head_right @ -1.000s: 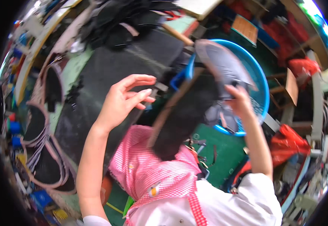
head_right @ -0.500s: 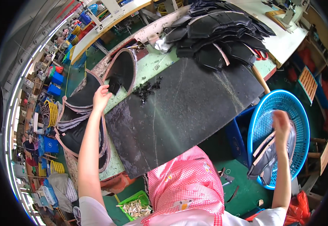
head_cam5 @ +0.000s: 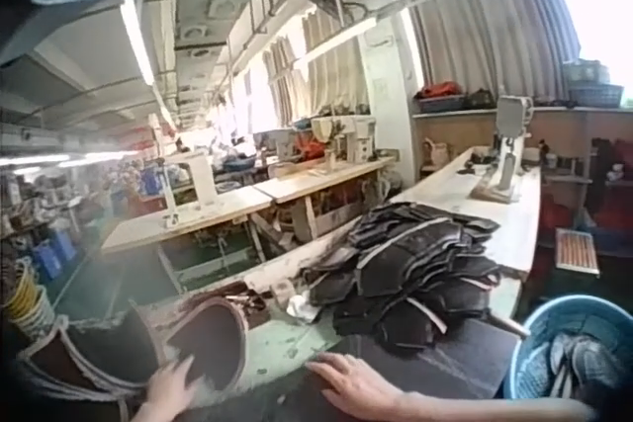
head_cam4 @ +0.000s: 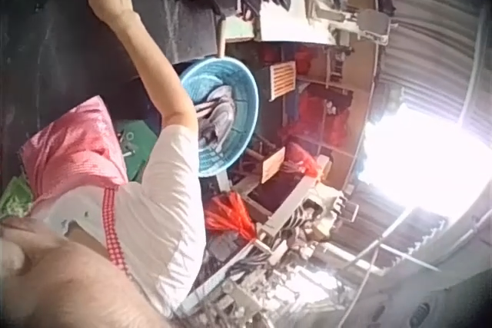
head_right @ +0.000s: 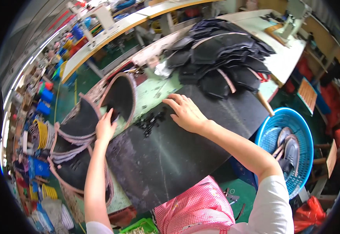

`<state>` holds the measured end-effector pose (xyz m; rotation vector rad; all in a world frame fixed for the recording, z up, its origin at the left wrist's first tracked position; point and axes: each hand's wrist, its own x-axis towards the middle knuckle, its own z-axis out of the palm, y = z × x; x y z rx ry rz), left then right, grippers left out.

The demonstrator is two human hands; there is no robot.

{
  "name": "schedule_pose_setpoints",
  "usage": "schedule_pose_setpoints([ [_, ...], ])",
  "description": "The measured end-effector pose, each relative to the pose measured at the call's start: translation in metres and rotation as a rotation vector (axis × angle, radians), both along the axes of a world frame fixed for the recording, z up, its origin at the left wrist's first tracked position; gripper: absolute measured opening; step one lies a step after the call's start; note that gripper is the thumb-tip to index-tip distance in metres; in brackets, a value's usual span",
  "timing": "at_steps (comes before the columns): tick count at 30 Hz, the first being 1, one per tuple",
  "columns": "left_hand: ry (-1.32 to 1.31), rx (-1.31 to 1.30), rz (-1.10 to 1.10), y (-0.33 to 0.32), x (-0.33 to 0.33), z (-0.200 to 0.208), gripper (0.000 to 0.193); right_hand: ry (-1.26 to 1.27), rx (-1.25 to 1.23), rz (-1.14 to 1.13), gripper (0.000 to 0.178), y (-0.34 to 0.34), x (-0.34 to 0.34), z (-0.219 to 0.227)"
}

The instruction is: Picking up, aligning, and stacking black leather shoe upper components at a factory workbench.

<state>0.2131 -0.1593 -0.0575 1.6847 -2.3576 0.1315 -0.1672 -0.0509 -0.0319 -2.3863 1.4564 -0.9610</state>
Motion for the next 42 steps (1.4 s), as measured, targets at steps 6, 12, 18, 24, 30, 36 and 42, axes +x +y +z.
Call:
schedule_pose_setpoints([
  [6, 0.052, -0.136, -0.131, 0.02, -0.054, 0.047, 0.062, 0.093, -0.54, -0.514, 0.048, -0.047, -0.142, 0.04],
  [12, 0.643, 0.268, -0.473, 0.021, -0.183, 0.065, 0.031, 0.266, -0.325, -0.673, 0.051, -0.115, -0.281, 0.069],
  [18, 0.545, 0.026, -0.517, -0.016, -0.214, 0.074, 0.027, 0.291, 0.081, -0.767, 0.053, -0.137, -0.251, 0.034],
  [24, 0.815, 0.487, -0.312, -0.01, -0.177, 0.059, 0.019, 0.46, -0.231, -0.873, 0.055, -0.039, -0.165, 0.005],
  [30, 0.677, 0.435, -0.475, 0.035, -0.256, 0.046, 0.052, 0.352, -0.218, -0.823, 0.056, 0.006, -0.145, -0.001],
  [36, 0.203, 0.085, -0.521, 0.107, -0.3, 0.031, 0.086, 0.187, -0.101, -0.756, 0.052, 0.061, -0.102, -0.025],
  [42, 0.534, 0.539, -0.595, 0.196, -0.234, 0.048, 0.081, 0.015, 0.097, -0.428, 0.052, 0.158, -0.046, 0.005],
])
